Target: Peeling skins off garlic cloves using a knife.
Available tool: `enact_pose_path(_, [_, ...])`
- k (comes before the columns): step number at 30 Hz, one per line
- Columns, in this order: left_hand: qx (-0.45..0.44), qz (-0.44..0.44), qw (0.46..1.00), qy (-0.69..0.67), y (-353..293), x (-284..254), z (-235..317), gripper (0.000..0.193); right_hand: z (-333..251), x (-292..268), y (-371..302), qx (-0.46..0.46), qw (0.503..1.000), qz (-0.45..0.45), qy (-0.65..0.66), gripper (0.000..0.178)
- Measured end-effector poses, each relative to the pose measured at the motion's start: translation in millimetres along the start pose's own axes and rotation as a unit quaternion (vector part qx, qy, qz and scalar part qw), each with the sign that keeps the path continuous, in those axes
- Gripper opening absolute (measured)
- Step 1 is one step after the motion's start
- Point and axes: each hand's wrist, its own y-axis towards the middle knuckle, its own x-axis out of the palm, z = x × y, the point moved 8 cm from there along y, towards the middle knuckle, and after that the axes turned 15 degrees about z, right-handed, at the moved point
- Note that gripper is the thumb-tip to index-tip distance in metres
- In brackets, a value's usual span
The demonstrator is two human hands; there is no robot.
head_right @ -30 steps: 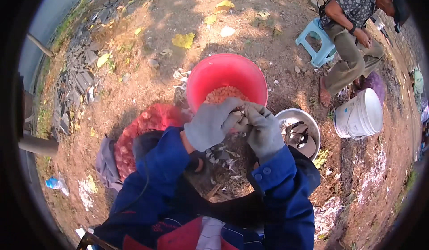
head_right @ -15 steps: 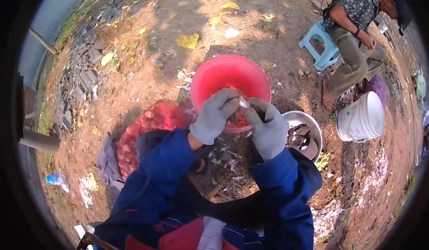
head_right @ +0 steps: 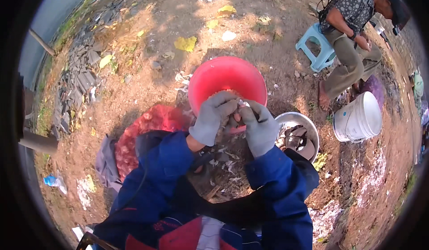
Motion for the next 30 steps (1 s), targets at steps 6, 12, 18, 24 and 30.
enact_pose_path(6, [0.159,0.008,0.975,0.153,-11,2,12,0.019,22,3,5,0.105,0.984,-0.018,0.142,0.028])
enact_pose_path(12, [0.320,-0.017,0.910,0.264,-20,12,15,0.019,30,-7,9,0.144,0.980,0.020,0.136,0.030])
enact_pose_path(18, [0.387,-0.036,0.855,0.344,-40,20,35,0.027,28,-5,12,0.161,0.972,0.043,0.163,0.026])
enact_pose_path(24, [0.344,0.082,0.900,0.255,-14,-6,60,0.018,27,3,6,0.155,0.975,-0.016,0.156,0.024])
enact_pose_path(30, [0.221,0.016,0.945,0.242,-3,-3,35,0.016,31,3,2,0.110,0.986,-0.051,0.115,0.023])
